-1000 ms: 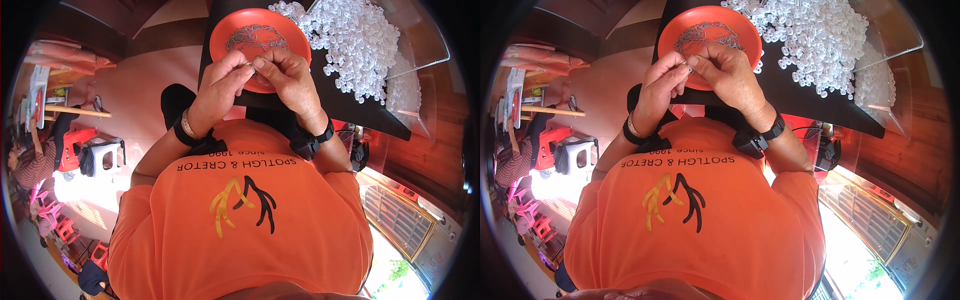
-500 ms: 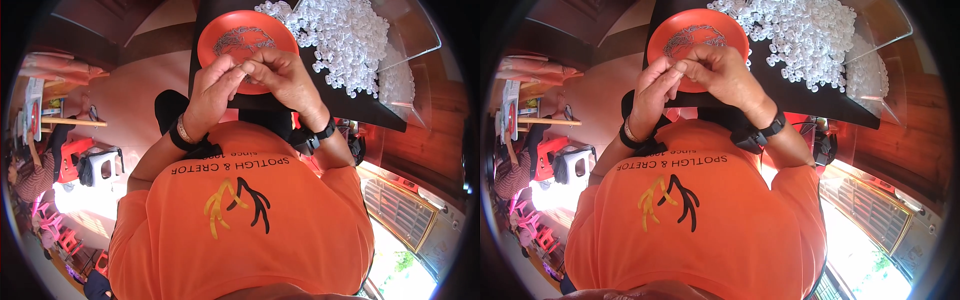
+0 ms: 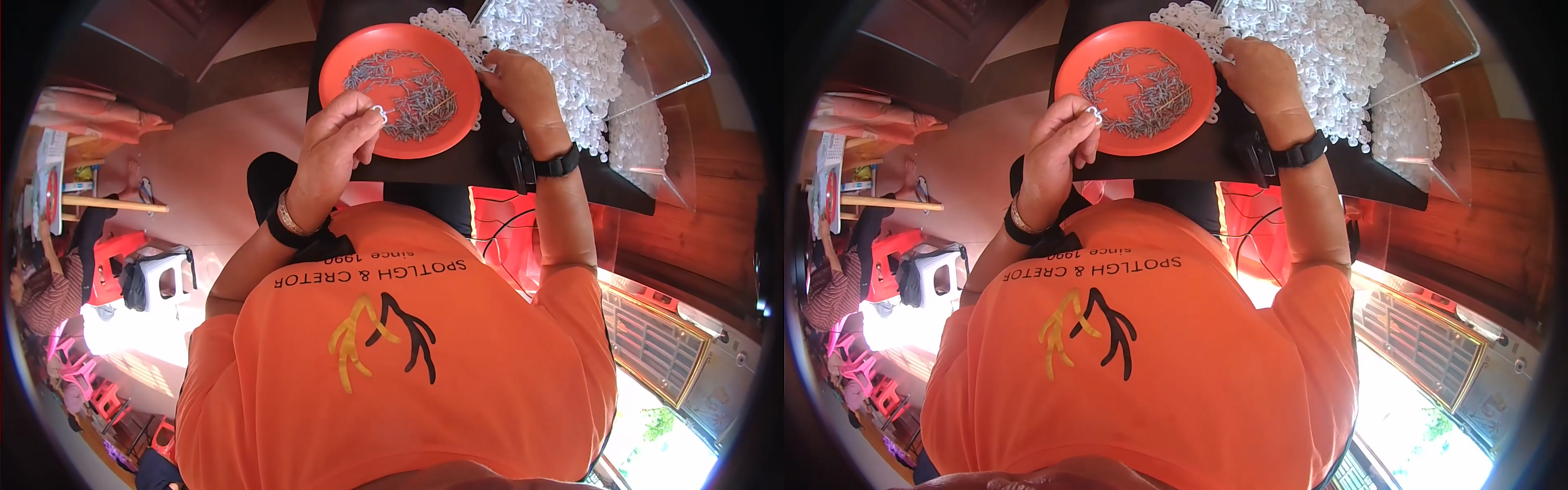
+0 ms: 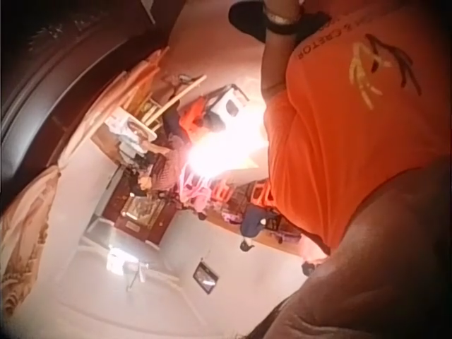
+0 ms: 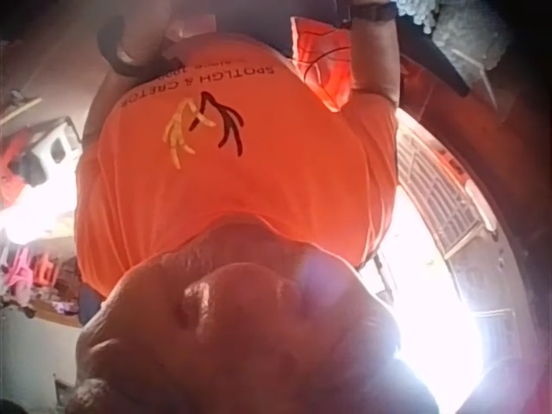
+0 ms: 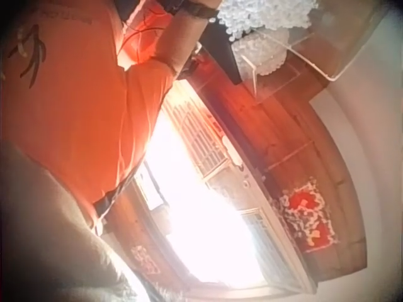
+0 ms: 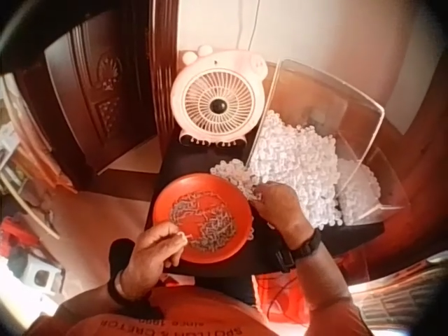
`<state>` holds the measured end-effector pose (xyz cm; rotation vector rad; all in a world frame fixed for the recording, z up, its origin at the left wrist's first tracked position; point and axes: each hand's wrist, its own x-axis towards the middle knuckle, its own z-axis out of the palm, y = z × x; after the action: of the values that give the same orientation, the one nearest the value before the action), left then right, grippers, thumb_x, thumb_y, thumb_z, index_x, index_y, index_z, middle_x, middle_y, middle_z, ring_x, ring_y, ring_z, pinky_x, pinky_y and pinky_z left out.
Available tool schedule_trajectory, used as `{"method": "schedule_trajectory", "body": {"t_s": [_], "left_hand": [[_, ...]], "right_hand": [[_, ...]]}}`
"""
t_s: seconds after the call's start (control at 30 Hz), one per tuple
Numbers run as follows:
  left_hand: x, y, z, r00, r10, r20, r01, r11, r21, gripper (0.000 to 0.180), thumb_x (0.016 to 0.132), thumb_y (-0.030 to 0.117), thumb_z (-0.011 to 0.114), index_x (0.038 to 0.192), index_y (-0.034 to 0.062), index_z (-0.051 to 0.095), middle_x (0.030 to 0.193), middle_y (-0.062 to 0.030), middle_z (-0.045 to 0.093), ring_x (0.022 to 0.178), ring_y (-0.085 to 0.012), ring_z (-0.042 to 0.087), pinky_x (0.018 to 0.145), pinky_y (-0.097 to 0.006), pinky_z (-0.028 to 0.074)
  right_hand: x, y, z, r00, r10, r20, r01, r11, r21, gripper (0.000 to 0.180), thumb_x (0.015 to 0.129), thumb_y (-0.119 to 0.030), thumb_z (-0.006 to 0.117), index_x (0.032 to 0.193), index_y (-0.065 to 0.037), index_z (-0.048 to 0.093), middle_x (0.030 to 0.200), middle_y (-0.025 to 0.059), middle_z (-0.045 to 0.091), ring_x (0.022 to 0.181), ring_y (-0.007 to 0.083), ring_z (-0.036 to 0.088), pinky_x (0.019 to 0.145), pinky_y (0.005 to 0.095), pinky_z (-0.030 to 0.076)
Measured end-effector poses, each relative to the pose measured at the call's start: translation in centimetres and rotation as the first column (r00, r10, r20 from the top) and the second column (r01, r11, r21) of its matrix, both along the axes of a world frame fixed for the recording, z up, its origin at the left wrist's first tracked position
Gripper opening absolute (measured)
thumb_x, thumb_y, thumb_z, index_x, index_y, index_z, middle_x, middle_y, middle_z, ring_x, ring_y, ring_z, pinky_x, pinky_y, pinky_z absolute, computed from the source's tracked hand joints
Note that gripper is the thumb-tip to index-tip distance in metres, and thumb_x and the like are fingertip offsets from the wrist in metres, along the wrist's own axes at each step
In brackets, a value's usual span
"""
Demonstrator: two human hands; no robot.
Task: Assembling small white plastic components by manually inserting metal rings into them.
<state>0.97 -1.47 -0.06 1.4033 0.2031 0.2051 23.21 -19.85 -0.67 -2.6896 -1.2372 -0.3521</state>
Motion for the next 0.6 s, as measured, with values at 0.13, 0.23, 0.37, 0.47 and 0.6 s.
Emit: {"method": "schedule_trajectory", "body": {"t_s": [0.13,0.23,0.37,0.47,0.6], "left_hand": [[0.1,0.1,-0.1,1.000,-0.004,-0.008,0.004,1.000,-0.006,0.019,0.092,0.019,0.047,0.081,0.0045,0.050,0.061,0.0002,0.046,0.053,-0.0065,0.039,0.050,-0.020,0.030],[0.1,0.1,0.0,1.000,-0.013,-0.012,0.012,1.000,-0.023,0.019,0.092,0.019,0.047,0.081,0.0045,0.050,0.061,0.0002,0.046,0.053,-0.0064,0.040,0.049,-0.020,0.030],[0.2,0.4,0.0,1.000,-0.015,0.004,0.015,1.000,-0.017,0.019,0.092,0.020,0.047,0.081,0.0049,0.050,0.061,-0.0005,0.048,0.053,-0.0065,0.041,0.049,-0.020,0.031],[0.4,0.4,0.1,1.000,-0.027,-0.011,0.027,0.999,-0.022,0.020,0.092,0.022,0.048,0.082,0.0050,0.050,0.064,-0.0022,0.052,0.056,-0.0075,0.046,0.051,-0.019,0.034],[0.6,0.2,0.3,0.996,-0.041,0.082,0.049,0.994,-0.099,0.020,0.091,0.024,0.048,0.085,0.0050,0.052,0.070,-0.0040,0.058,0.063,-0.0102,0.054,0.055,-0.021,0.039]], "right_hand": [[0.0,0.4,0.3,0.999,0.036,0.017,-0.036,0.999,-0.030,0.021,0.079,-0.026,0.062,0.089,-0.008,0.064,0.083,0.0126,0.064,0.078,0.0338,0.062,0.067,0.0425,0.049],[0.4,0.4,0.8,0.999,0.053,0.007,-0.052,0.994,-0.097,0.019,0.079,-0.024,0.061,0.090,-0.009,0.064,0.086,0.0138,0.064,0.077,0.0333,0.061,0.067,0.0407,0.049],[0.2,-0.4,1.3,0.946,0.101,-0.309,-0.016,0.964,0.264,0.016,0.080,-0.015,0.062,0.093,-0.005,0.063,0.081,0.0107,0.066,0.070,0.0223,0.064,0.063,0.0327,0.050],[-2.5,-0.2,2.6,0.783,0.272,-0.559,0.075,0.851,0.520,0.019,0.081,-0.009,0.066,0.099,-0.002,0.064,0.081,0.0056,0.067,0.069,0.0111,0.060,0.064,0.0251,0.049],[-6.6,1.6,2.4,0.317,0.630,-0.709,0.241,0.669,0.703,0.018,0.084,-0.002,0.063,0.102,-0.003,0.065,0.086,0.0014,0.065,0.074,0.0060,0.057,0.067,0.0205,0.047]]}}
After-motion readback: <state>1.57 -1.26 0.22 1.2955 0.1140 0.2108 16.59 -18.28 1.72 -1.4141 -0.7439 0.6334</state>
